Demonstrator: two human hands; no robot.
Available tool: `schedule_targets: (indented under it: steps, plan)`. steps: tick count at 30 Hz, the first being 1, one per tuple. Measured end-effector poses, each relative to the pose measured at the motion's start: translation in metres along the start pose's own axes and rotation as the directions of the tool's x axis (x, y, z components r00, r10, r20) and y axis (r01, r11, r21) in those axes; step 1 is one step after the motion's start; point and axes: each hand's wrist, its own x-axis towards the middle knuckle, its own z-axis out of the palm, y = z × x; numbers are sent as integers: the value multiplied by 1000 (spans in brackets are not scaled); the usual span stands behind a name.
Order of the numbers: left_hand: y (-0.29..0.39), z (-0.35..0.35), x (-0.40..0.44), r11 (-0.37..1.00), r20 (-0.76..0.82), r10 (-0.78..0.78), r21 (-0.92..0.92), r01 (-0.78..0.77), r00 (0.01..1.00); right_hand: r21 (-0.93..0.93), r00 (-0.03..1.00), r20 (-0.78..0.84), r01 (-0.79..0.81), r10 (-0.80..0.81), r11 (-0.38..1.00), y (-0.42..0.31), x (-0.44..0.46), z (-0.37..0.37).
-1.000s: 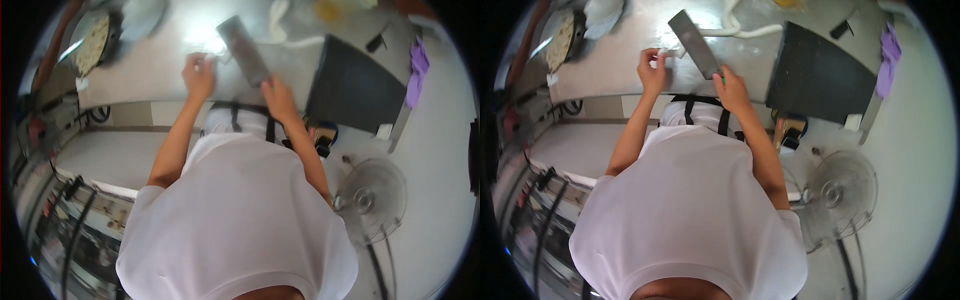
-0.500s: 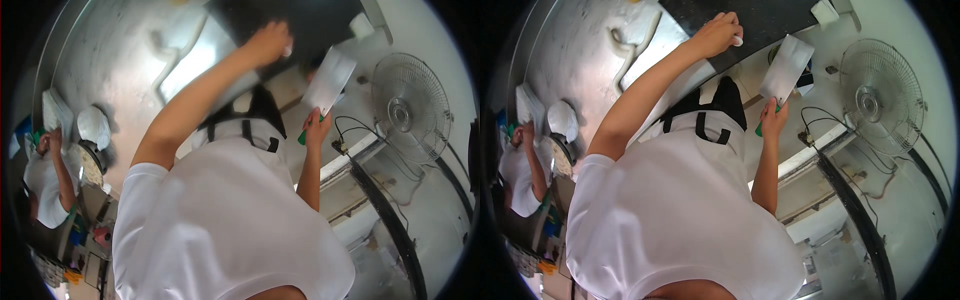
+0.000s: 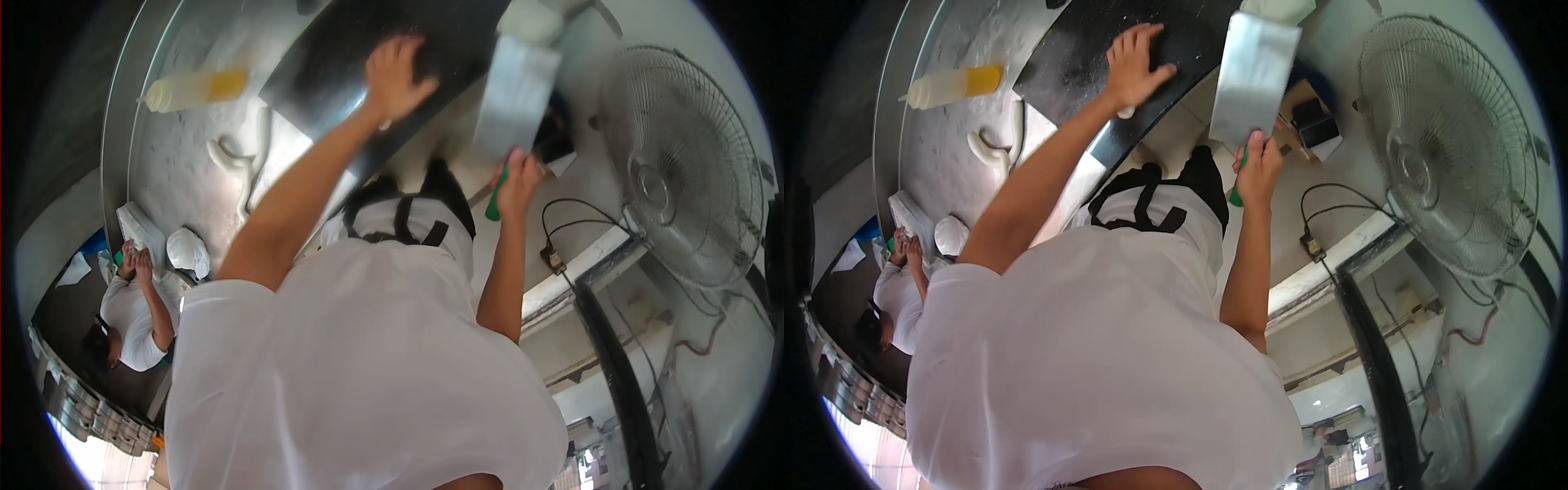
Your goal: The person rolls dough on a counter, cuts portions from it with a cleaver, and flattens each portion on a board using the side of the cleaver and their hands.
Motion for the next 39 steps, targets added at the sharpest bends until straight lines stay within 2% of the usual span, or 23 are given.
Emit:
schedule_targets:
  steps: [1, 3, 8, 10, 11, 12, 13, 14, 15, 17, 19, 20, 22, 24, 26, 29, 32, 33, 34, 36, 37, 38, 39]
  plan:
    - [2, 5, -9, 1000, -4, -7, 1, 7, 1000, -4, 1000, 7, 1, -1, 1000, -8, 18, -1]
    - [6, 5, -23, 978, 153, 100, 169, -126, 983, 108, 984, -28, 178, -176, 978, -26, 59, -5]
    - [-3, -9, -28, 983, 328, 86, 128, -134, 941, 221, 968, -54, 252, -247, 942, -39, 155, 1]
    - [-4, -13, -32, 991, 234, 131, -52, -122, 963, -122, 995, -96, 18, -30, 992, -4, 197, 0]
    - [-4, -15, -29, 987, 255, 158, -71, -144, 954, -472, 990, 0, 126, -143, 872, 52, 235, -25]
    - [-5, -16, -27, 986, 280, 163, -72, -148, 946, -761, 986, 42, 135, -159, 634, 119, 285, -69]
    - [-6, -16, -30, 982, 270, 176, -120, -149, 947, -776, 762, 368, 568, -533, 276, 75, 263, -63]
    - [-9, -16, -29, 977, 252, 183, -154, -147, 950, -581, 990, 37, 134, -139, 803, 15, 234, -30]
    - [-12, -14, -30, 976, 211, 177, -164, -144, 961, -598, 975, 34, 195, -218, 777, 9, 235, -29]
    - [-10, -12, -38, 972, 177, 180, -180, -148, 968, -286, 959, -109, 223, -263, 932, -22, 206, 11]
    - [-16, -13, -38, 974, 175, 191, -153, -165, 966, -370, 999, 16, 44, -41, 928, 10, 221, 7]
    - [-16, -14, -37, 970, 173, 206, -168, -177, 963, -371, 998, 33, 56, -47, 927, 8, 229, 7]
    - [-23, -17, -34, 968, 156, 207, -173, -180, 966, -447, 997, -60, -66, 44, 892, -5, 231, 21]
    - [-20, -10, -40, 948, 52, 251, -213, -234, 967, -463, 997, -67, -69, 43, 883, -20, 211, 16]
    - [-19, -12, -37, 943, 56, 285, -194, -270, 957, -394, 998, -40, -52, 39, 917, -26, 199, 13]
    - [-19, 4, -34, 931, 3, 340, -141, -336, 940, -272, 993, -121, -38, 5, 962, -34, 124, 23]
    - [-15, 18, -28, 960, -16, 266, -85, -267, 964, -222, 992, -110, 33, -59, 974, 19, 47, -6]
    - [-3, 13, -28, 977, -70, 196, -65, -201, 978, -160, 991, -131, -12, -9, 987, 44, 22, -14]
    - [-1, 6, -30, 969, -71, 227, -85, -232, 971, -96, 988, -150, -59, 44, 994, 62, -8, -20]
    - [-3, -10, -46, 929, -171, 218, -265, -258, 961, -145, 956, -261, -177, 135, 974, 68, -80, 4]
    - [-15, -11, -65, 977, 28, 200, 73, -202, 979, -194, 950, -267, -220, 165, 956, 79, -98, 2]
    - [-21, -7, -65, 977, -70, 208, -36, -211, 976, -241, 939, -285, -264, 192, 934, 95, -112, -6]
    - [-21, -5, -59, 953, -151, 226, -169, -250, 962, -261, 963, -181, -242, 199, 934, 107, -123, -11]
